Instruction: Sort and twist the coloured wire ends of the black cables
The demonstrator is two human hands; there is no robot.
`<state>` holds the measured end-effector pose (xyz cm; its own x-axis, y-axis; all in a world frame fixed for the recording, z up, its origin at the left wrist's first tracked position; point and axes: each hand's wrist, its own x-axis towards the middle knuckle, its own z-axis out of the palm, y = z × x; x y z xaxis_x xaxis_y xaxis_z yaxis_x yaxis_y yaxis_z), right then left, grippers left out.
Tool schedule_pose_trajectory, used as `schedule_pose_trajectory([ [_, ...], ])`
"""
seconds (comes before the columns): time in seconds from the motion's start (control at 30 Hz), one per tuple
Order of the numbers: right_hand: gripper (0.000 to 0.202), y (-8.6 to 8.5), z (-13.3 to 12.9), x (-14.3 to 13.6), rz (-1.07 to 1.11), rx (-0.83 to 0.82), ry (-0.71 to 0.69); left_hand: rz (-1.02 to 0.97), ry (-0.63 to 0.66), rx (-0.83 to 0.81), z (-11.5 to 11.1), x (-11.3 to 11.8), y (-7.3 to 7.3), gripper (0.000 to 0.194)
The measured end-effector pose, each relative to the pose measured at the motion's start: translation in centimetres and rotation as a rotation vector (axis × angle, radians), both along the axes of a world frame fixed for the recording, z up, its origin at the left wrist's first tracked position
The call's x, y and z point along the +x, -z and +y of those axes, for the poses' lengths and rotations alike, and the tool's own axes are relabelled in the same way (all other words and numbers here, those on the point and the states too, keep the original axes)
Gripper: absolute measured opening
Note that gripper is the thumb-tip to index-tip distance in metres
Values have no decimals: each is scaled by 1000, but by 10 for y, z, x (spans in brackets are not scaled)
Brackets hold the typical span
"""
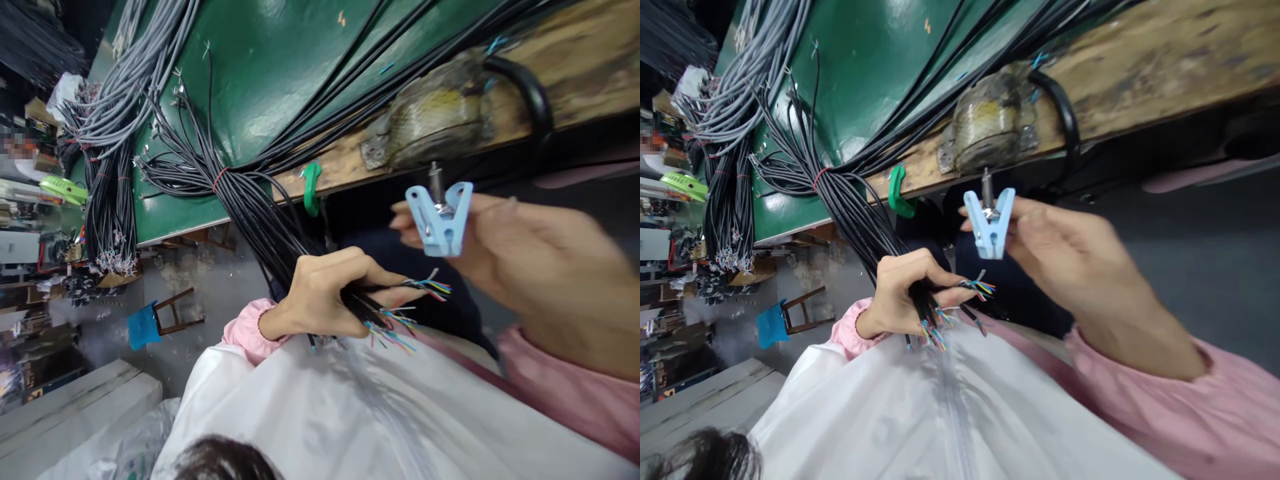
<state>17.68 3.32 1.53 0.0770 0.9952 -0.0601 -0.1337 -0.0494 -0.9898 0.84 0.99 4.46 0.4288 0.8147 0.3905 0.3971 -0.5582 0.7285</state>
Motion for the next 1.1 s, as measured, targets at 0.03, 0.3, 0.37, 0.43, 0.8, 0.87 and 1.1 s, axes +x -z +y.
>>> schedule_pose_trajectory([
  [0.03,61,-2,6,-4,133,-64,-94,-5,-35,10,0,3,-1,43],
  [0.3,65,-11,19,-18,468,-199,-293,-2,-137,49,4,17,0,40],
  [0.37,66,-14,15,-18,488,-217,-308,-22,-129,77,6,19,-2,36],
  [0.43,65,-14,13,-19,506,-246,-315,-50,-113,105,8,19,-5,32],
  [0.8,42,5,-29,6,431,-285,-199,182,93,58,0,-1,8,37],
  [0.87,33,1,-38,14,307,-125,-169,287,222,26,5,-10,8,35],
  [1.1,24,12,-43,13,-149,365,-360,350,534,-53,35,-25,-12,36],
])
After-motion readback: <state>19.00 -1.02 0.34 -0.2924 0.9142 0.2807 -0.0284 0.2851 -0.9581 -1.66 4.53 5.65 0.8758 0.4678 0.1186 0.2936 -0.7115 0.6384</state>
